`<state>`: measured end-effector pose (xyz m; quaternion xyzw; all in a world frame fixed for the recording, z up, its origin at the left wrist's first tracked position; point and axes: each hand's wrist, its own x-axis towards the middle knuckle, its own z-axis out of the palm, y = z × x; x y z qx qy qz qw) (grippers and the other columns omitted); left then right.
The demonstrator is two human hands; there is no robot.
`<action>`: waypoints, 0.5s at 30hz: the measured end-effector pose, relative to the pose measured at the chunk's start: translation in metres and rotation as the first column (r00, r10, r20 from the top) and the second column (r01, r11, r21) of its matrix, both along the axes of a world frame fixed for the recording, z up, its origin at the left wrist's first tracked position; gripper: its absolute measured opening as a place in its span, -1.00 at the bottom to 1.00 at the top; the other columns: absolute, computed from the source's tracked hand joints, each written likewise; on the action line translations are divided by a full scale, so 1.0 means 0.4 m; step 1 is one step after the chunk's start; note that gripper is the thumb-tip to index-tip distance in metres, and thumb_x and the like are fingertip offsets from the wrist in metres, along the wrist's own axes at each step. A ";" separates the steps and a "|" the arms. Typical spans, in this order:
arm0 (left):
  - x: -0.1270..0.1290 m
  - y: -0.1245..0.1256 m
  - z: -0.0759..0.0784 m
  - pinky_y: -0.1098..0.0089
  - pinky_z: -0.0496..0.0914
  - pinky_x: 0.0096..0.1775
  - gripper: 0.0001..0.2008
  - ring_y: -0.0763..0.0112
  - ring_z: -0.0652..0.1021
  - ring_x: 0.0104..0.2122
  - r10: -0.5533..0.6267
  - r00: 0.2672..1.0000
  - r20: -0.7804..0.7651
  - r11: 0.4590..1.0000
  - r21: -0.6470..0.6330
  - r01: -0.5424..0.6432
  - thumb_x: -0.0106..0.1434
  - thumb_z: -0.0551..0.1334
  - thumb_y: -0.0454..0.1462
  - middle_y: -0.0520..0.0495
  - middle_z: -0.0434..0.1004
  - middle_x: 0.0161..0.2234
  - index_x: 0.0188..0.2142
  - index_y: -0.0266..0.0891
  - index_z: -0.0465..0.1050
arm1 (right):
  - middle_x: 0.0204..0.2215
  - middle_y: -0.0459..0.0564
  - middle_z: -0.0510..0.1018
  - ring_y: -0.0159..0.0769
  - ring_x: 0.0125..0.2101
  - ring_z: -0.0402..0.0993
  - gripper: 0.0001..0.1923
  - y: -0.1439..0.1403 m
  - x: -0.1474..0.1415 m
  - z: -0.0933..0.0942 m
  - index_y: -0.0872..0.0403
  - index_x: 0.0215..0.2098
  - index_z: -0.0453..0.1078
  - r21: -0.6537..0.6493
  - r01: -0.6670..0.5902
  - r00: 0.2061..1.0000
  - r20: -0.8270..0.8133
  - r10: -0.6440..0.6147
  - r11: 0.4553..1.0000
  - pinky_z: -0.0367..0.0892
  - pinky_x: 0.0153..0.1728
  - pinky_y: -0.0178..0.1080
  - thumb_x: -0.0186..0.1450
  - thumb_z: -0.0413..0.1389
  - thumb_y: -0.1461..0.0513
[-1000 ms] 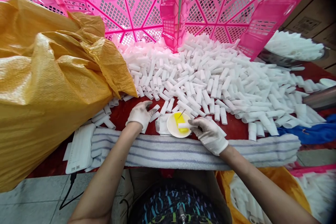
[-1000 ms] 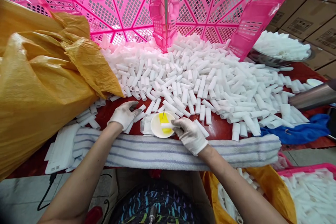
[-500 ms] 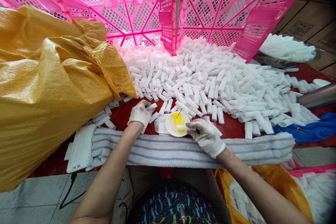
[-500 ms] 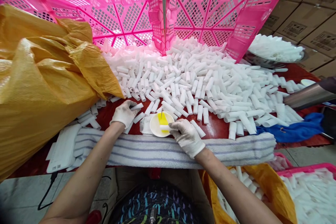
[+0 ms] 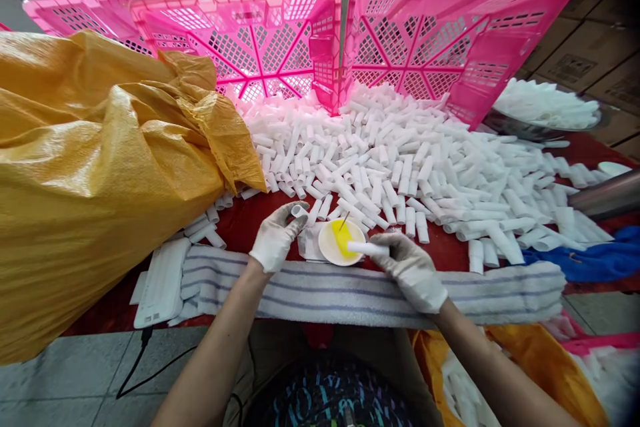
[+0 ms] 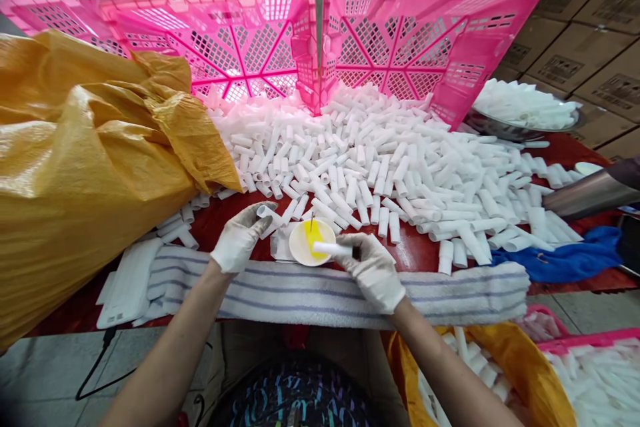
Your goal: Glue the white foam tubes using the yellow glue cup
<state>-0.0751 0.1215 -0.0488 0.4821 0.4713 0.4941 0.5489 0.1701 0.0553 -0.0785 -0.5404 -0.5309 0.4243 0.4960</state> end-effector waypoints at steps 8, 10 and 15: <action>0.062 -0.077 0.018 0.58 0.32 -0.27 -0.71 0.56 0.48 -0.25 -0.063 0.875 0.480 0.976 -0.153 0.155 0.13 0.33 -0.19 -0.01 0.47 -0.17 -0.15 -0.18 0.43 | -0.39 -0.01 0.51 -0.39 -0.44 0.43 -0.65 0.033 -0.007 0.021 0.11 -0.25 0.38 0.006 0.079 0.997 -0.024 -0.078 0.997 0.39 -0.41 -0.31 0.12 0.22 0.05; 0.057 -0.074 0.012 0.55 0.34 -0.22 -0.68 0.57 0.48 -0.28 0.007 0.869 0.494 0.978 -0.186 0.098 0.06 0.39 -0.22 0.02 0.48 -0.23 -0.19 -0.20 0.43 | -0.34 0.00 0.52 -0.34 -0.35 0.46 -0.75 0.034 -0.001 -0.001 0.09 -0.29 0.41 0.184 0.005 0.986 0.161 -0.035 0.983 0.42 -0.28 -0.24 0.13 0.23 0.12; 0.053 -0.082 0.009 0.45 0.38 -0.15 -0.61 0.49 0.51 -0.26 0.013 0.945 0.328 0.986 -0.159 0.042 -0.01 0.42 -0.28 0.00 0.51 -0.24 -0.18 -0.23 0.40 | -0.31 0.01 0.51 -0.31 -0.28 0.46 -0.82 0.004 0.020 0.015 0.05 -0.26 0.44 0.348 0.037 0.960 0.247 -0.129 0.937 0.42 -0.20 -0.20 0.15 0.22 0.19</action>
